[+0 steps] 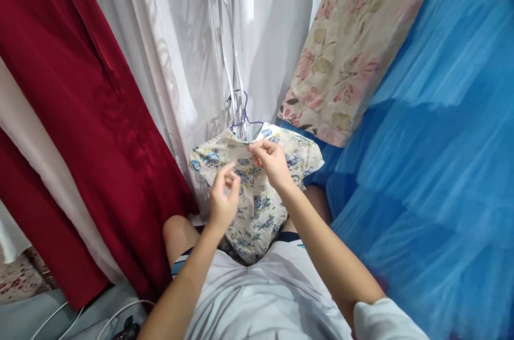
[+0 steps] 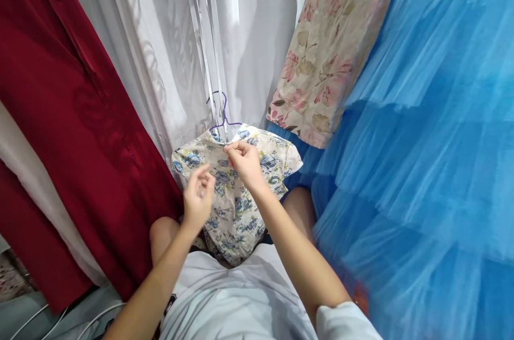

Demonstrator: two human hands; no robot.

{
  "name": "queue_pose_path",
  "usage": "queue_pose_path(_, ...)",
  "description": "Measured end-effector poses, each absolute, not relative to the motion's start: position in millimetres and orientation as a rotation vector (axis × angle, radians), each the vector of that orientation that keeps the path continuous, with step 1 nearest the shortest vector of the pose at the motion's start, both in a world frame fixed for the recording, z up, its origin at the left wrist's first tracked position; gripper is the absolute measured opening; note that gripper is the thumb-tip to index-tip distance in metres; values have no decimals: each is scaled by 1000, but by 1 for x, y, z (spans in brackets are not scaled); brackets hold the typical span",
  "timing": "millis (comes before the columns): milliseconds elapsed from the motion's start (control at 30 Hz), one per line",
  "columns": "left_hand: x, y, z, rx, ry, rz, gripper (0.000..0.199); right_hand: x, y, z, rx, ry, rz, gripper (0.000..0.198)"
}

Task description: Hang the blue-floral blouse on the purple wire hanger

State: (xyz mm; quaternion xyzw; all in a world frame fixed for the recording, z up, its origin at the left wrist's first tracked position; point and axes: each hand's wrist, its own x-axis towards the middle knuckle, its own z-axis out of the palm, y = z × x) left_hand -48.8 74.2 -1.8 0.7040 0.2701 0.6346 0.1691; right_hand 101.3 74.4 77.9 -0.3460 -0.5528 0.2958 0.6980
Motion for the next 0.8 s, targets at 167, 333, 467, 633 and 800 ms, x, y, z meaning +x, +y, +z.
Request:
queue_pose_path(167, -40, 105, 87, 2423, 617, 1709, 19, 105, 75, 84, -735, -1297, 588, 18)
queue_pose_path(333, -39, 95, 116, 2375, 638, 1908, 20, 103, 85, 72, -828, -1278, 394, 21)
queue_pose_path(467, -78, 123, 120, 2096, 760, 2180, 21, 96, 84, 45, -902, -1294, 439, 20)
queue_pose_path(633, -134, 196, 63, 1250, 892, 2251, 16, 87, 72, 10, -958, -1358, 515, 19)
queue_pose_path(800, -124, 203, -25, 774, 915, 1942, 24, 90, 65, -22, -1084, -1326, 564, 18)
